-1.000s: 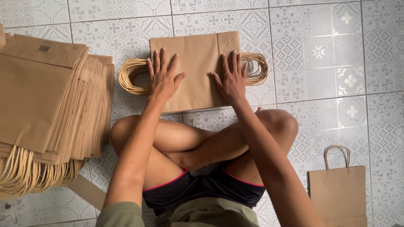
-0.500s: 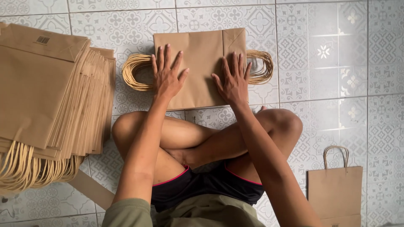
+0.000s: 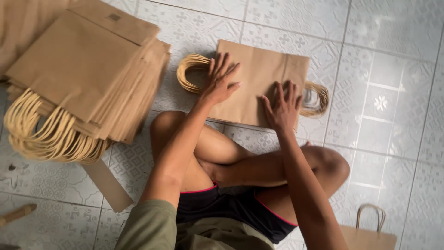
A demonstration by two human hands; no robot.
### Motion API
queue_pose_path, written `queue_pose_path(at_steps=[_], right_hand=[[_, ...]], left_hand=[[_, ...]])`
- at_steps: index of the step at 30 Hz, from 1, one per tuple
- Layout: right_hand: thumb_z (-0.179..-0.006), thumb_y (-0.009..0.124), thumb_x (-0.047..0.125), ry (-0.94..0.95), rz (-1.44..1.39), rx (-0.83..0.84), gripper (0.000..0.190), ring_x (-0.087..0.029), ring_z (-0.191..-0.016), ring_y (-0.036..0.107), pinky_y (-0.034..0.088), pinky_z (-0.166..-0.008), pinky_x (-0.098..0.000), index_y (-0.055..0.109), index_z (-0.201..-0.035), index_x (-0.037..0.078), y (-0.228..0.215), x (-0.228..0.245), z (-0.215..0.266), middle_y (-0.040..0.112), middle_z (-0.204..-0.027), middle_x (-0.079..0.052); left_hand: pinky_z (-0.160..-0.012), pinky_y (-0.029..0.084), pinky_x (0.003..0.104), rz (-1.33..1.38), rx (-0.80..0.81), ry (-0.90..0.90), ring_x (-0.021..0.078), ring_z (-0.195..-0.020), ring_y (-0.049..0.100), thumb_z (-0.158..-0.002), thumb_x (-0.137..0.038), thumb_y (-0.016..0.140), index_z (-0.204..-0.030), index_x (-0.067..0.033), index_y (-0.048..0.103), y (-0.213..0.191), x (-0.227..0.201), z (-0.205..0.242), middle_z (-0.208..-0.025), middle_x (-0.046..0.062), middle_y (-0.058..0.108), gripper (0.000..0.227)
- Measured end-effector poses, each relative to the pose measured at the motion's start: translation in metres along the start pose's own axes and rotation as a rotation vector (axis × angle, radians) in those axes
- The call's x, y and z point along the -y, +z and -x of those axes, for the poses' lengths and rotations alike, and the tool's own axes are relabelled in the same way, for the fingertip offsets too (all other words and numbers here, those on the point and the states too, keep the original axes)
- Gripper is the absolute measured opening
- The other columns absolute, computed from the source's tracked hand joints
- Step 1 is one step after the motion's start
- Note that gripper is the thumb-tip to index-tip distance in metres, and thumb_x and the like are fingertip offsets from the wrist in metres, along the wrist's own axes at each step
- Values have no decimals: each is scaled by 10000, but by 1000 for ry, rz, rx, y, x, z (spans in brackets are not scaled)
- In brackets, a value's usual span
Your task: Shaping and folding flat paper bags into their final form and stacking them.
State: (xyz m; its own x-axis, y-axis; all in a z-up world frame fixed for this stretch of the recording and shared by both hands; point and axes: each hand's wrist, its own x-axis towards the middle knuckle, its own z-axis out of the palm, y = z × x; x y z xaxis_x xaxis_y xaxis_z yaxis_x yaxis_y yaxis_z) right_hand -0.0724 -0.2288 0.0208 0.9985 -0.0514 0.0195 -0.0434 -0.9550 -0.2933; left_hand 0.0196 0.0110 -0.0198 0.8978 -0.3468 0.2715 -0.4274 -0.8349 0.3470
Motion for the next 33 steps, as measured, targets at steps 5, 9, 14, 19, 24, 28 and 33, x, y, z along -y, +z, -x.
queue_pose_path(at_steps=[5,9,14,19,24,28,33], right_hand=[[-963,808,328,-290,-139,-362,350,-389,-1238,570,475,-1005,-536,705,-1244,144,11,9,-47,570,-1274,-152],[-994,825,294,-434,-295,-278,223,-271,-1056,695,562,-875,-393,752,-1183,202,6,68,-127,668,-1099,-32],[-1073,766,159,-615,-566,-53,110,-361,-925,739,588,-767,-439,788,-1150,83,-6,182,-192,728,-975,-134],[-997,837,231,-701,-563,-19,301,-398,-887,736,596,-749,-473,765,-1198,17,32,265,-217,734,-1036,-208],[-980,808,450,-604,-437,37,432,-317,-889,740,604,-761,-447,770,-1191,76,51,302,-209,734,-1057,-132],[-915,823,344,-540,-422,13,259,-328,-903,730,597,-787,-448,807,-1063,132,39,312,-191,734,-992,-124],[-907,836,440,-490,-391,52,398,-418,-953,706,573,-830,-522,790,-1104,97,20,324,-174,721,-1015,-186]], left_hand=[[-1078,497,449,582,-117,4,333,-1235,649,-1035,-235,631,-1356,-152,645,-130,-5,38,-1315,119,653,332],[-854,591,346,503,-361,-82,214,-935,745,-1034,-206,653,-1214,-163,729,-238,26,112,-1047,20,751,200],[-847,549,348,40,-678,-379,239,-910,704,-1011,-58,685,-1126,-140,768,-331,101,217,-966,4,716,164],[-893,515,463,-172,-595,-852,334,-1008,660,-1044,-243,731,-1228,-114,718,-361,134,302,-1088,102,670,225],[-812,537,435,14,-482,-1086,332,-937,663,-1021,-449,739,-1275,-36,701,-360,137,313,-1035,152,665,486],[-791,522,476,-133,-464,-1102,300,-928,650,-1029,-450,703,-1251,-118,737,-351,135,308,-1062,80,646,400],[-781,515,472,-479,-488,-969,301,-998,616,-958,-492,769,-1205,-189,779,-332,139,305,-1107,26,644,390]])
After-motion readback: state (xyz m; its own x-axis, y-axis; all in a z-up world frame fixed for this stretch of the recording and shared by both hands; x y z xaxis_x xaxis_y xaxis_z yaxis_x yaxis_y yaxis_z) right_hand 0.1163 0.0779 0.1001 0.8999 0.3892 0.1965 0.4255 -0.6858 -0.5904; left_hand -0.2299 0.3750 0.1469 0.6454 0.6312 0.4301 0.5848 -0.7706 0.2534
